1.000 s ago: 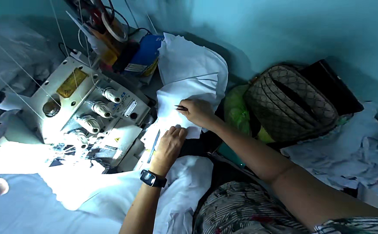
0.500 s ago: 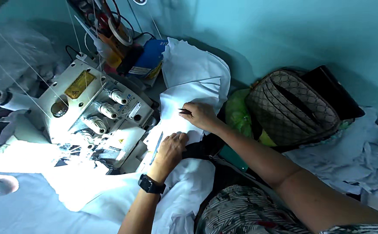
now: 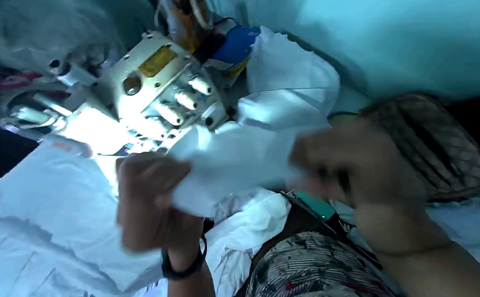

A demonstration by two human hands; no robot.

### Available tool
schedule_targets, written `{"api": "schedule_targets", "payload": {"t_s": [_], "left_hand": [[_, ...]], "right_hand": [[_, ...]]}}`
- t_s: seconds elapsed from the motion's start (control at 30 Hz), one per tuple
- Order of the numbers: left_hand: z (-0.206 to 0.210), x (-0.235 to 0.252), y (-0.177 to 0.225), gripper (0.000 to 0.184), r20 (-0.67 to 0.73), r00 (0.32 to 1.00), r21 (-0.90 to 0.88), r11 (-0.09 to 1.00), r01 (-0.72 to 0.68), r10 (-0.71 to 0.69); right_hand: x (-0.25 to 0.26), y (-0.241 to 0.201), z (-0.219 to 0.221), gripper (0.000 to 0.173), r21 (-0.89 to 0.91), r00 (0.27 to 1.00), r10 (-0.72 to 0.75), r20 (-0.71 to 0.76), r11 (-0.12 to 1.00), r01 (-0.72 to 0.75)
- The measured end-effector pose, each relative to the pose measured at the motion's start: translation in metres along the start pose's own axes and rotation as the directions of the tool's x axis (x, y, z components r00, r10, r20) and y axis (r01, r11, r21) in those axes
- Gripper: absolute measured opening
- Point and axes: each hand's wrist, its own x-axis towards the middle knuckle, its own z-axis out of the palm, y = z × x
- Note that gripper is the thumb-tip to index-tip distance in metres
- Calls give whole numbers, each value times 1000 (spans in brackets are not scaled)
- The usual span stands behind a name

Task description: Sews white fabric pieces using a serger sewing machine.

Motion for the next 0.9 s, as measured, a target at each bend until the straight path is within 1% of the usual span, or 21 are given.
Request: {"api": "schedule_targets", "payload": {"t_s": [0.03, 0.07, 0.1, 0.13, 0.17, 0.2, 0.23, 0.27, 0.3, 0.33, 0.4, 0.43, 0.47, 0.5, 0.53, 0.57, 0.6, 0.67, 0.7, 0.77, 0.9], "left_hand": [[-39, -9, 2, 20, 31, 998, -48, 998, 47, -46], [-88, -14, 5, 21, 165, 981, -121, 985, 119, -98], [-138, -11, 8, 22, 383, 913, -192, 955, 226, -140], [-176, -5, 14, 22, 540, 821, -216, 911, 350, -187], [-190, -2, 24, 21, 550, 794, -152, 904, 400, -259], [-179, -8, 29, 18, 374, 869, 23, 939, 342, -325], [-154, -11, 24, 18, 169, 930, 247, 927, 281, -327], [-133, -11, 7, 22, 110, 938, 385, 884, 264, -328], [-117, -12, -15, 25, 132, 931, 417, 871, 260, -341], [-106, -17, -38, 25, 206, 903, 406, 873, 271, -376], [-92, -34, -75, 17, 317, 837, 390, 866, 313, -445], [-88, -39, -85, 16, 343, 815, 386, 861, 330, -466], [-87, -42, -91, 15, 356, 804, 381, 860, 340, -476], [-87, -42, -93, 13, 363, 802, 365, 864, 345, -474], [-88, -41, -95, 10, 375, 802, 339, 874, 348, -465], [-90, -41, -95, 7, 392, 800, 301, 885, 354, -453], [-91, -43, -96, 6, 404, 801, 264, 895, 361, -442], [-94, -44, -96, 5, 421, 782, 235, 888, 395, -459], [-95, -41, -92, 4, 430, 757, 248, 871, 425, -492], [-90, -37, -86, 3, 426, 717, 311, 833, 457, -552], [-74, -45, -77, 4, 300, 771, 400, 808, 434, -562]], "right_hand": [[-4, -17, 17, 21, 250, 986, -85, 143, 967, 47], [-5, -30, 33, 22, 453, 954, -178, 240, 890, 52], [-6, -39, 49, 21, 609, 925, -248, 287, 793, 24], [-6, -46, 65, 20, 697, 913, -286, 290, 717, 2], [-7, -49, 80, 20, 733, 922, -280, 266, 680, -5], [-8, -47, 95, 19, 725, 945, -234, 226, 689, -3], [-10, -41, 109, 18, 693, 967, -164, 193, 721, -16], [-11, -31, 122, 17, 652, 980, -70, 189, 755, -72], [-14, -19, 134, 16, 601, 971, 36, 235, 780, -174], [-17, -5, 145, 15, 539, 933, 140, 331, 783, -309], [-19, 20, 161, 23, 383, 769, 300, 564, 730, -566], [-18, 29, 170, 21, 318, 727, 357, 587, 723, -613], [-18, 36, 181, 20, 277, 764, 406, 501, 762, -586], [-15, 41, 192, 25, 256, 838, 416, 353, 819, -514], [-10, 48, 203, 29, 246, 897, 387, 213, 867, -433], [-4, 55, 212, 30, 268, 931, 343, 129, 891, -365], [2, 61, 219, 30, 319, 947, 302, 113, 891, -322], [8, 65, 229, 27, 406, 947, 251, 199, 859, -313], [5, 62, 231, 26, 381, 939, 245, 242, 866, -324], [-3, 52, 228, 26, 251, 935, 274, 225, 911, -327], [-9, 36, 218, 30, 85, 918, 384, 99, 916, -393]]}}
